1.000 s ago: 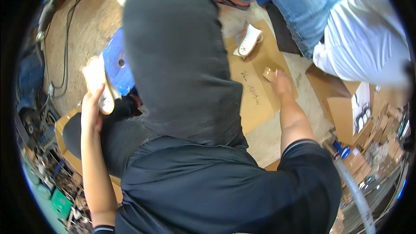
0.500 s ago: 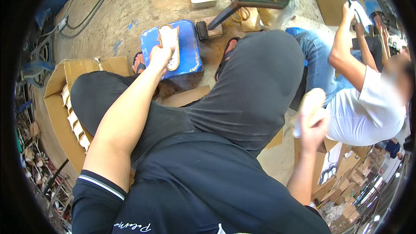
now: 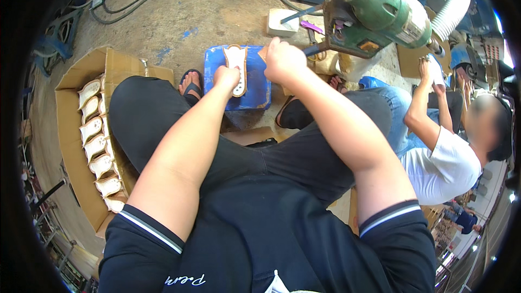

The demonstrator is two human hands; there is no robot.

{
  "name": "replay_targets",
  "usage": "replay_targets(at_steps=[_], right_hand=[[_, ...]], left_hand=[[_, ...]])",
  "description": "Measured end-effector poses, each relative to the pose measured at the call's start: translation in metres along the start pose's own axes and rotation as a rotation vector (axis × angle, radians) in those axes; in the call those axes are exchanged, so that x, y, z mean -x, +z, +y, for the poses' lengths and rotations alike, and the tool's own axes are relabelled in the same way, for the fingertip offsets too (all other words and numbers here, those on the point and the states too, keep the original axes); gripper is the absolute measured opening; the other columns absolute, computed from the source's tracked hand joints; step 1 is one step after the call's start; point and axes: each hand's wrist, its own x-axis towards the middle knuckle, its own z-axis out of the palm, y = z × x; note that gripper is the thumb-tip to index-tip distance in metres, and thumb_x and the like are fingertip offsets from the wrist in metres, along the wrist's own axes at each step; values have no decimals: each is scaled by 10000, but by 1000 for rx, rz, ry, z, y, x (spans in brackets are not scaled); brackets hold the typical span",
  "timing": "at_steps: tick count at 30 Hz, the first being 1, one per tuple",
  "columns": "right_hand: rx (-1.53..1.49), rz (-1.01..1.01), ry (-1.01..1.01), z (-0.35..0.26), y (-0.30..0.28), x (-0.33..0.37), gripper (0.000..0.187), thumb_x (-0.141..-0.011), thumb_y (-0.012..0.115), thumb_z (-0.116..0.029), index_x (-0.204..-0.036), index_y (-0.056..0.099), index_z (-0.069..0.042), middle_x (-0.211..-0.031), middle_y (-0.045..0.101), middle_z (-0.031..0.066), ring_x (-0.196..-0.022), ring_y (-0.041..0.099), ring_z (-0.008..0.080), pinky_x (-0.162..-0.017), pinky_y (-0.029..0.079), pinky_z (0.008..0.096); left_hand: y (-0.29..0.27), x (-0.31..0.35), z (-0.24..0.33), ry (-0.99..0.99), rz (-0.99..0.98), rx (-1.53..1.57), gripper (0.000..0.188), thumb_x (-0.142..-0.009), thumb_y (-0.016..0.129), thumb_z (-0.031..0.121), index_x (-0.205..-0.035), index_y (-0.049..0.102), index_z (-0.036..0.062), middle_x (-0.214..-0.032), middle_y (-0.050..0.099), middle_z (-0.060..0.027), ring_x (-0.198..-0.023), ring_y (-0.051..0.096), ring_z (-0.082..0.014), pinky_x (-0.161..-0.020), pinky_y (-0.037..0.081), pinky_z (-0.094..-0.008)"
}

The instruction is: The person sits on the floor and uses a bench grinder to smooth the edges of shoe insoles. They pick up insoles from a blue tray, press the edges against the rotating wheel, rotate the insole to grind different sides, and place the finished insoles back on the tray.

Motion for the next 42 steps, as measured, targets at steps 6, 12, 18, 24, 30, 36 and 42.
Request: replay_targets(at_steps=[6, 12, 18, 24, 30, 36, 42], right_hand=[[104, 50, 33, -42, 99, 2, 770, -872, 776, -269, -1456, 410, 73, -1395, 486, 275, -1224, 589, 422, -960, 576, 448], [-182, -72, 168, -54, 97, -10, 728, -884, 758, -295, -1443, 471, 74, -1451, 456, 256, -1202, 633, 440, -950, 568, 446], [-223, -191, 167, -21, 71, -4, 987, -768, 902, -460, -1481, 407, 11, -1427, 460, 288, -1207, 662, 439, -990, 581, 467], [-178, -308, 113, -9, 78, -1, 1232, -786, 872, -521, -1634, 162, 24, -1479, 457, 332, -1263, 637, 426, -1043, 555, 450], [-352, -166, 182, -17, 103, 4, 1279, -811, 821, -443, -1632, 1, 96, -1406, 540, 326, -1159, 697, 386, -964, 590, 435], [-373, -329, 193, -5, 88, -4, 1280, -881, 765, -601, -1639, -8, 82, -1405, 583, 313, -1176, 691, 385, -981, 575, 437], [-344, -198, 69, 7, 29, -25, 905, -1017, 595, -531, -1588, 275, 93, -1346, 634, 336, -1269, 635, 414, -1062, 521, 464]], left_hand=[[-16, 16, 9, 50, 119, -453, 457, -999, 642, 329, -1359, 660, 49, -1453, 571, -251, -1383, 513, -443, -1143, 431, -542], [-16, 28, 21, 20, 88, -403, 427, -991, 662, 285, -1281, 658, -29, -1338, 648, -266, -1233, 640, -431, -1084, 497, -485], [-26, 31, 22, 116, 171, -363, 454, -969, 703, 270, -1294, 619, -36, -1324, 660, -288, -1258, 636, -437, -1054, 516, -477], [-27, 44, 25, 53, 133, -437, 523, -932, 761, 232, -1335, 568, -40, -1328, 653, -297, -1254, 640, -441, -1038, 531, -482], [-32, 55, 23, 190, 192, -523, 474, -916, 737, 134, -1316, 541, -29, -1291, 656, -288, -1228, 647, -455, -1027, 538, -498], [-41, 68, 42, 163, 195, -584, 418, -918, 697, 158, -1282, 602, -24, -1283, 675, -271, -1220, 663, -419, -1019, 539, -499], [-73, 60, 92, 438, 248, -357, 303, -867, 611, 125, -1082, 734, -49, -1050, 754, -274, -1031, 730, -406, -920, 561, -476]])
